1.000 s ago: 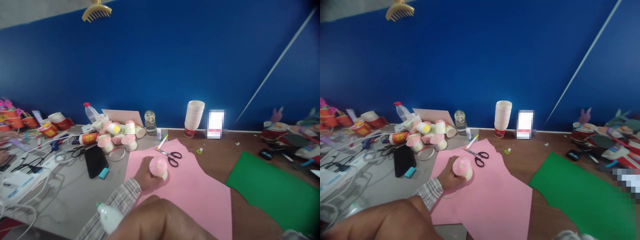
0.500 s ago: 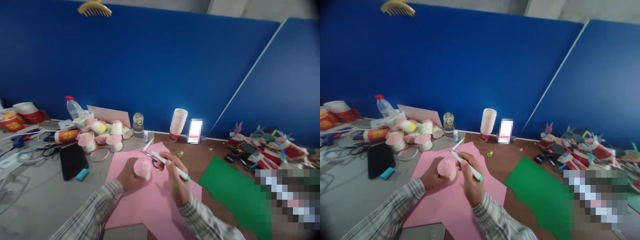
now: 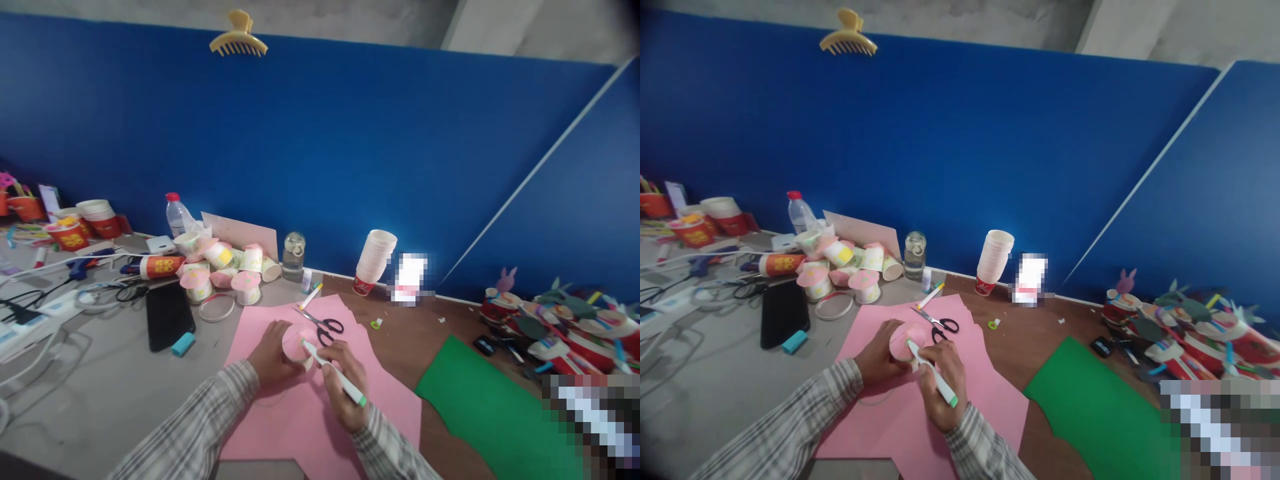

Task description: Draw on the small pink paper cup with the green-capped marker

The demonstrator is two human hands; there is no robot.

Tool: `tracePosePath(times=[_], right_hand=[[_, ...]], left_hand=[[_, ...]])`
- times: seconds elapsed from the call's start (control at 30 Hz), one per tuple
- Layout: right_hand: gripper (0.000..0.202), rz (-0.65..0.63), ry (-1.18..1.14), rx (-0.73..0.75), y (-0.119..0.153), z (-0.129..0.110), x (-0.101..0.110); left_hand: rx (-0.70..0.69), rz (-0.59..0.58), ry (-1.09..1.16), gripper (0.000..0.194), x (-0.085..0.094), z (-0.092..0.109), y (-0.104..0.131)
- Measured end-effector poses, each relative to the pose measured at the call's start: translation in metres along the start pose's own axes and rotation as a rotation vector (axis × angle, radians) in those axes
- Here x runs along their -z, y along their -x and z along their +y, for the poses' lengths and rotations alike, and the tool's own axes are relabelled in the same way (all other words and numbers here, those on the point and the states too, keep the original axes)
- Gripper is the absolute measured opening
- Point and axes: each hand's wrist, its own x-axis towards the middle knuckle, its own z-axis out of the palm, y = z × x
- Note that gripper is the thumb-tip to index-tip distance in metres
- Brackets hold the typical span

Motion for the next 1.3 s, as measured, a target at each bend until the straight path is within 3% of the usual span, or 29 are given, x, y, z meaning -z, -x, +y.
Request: tracePosePath(times=[0.53,1.3], right_hand=[[0.014,-0.02,0.144,0.069,0.0017,0.0006,-0.0056],[0.016,-0.054,0.126,0.071,0.0035,0.0025,-0.0057]], left_hand=[[-0.03,0.001,0.003,0.055,-0.0004,-0.0022,0.0004],[-0.049,0.011,-0.027,0.054,-0.0044,-0.0085,0.0005]])
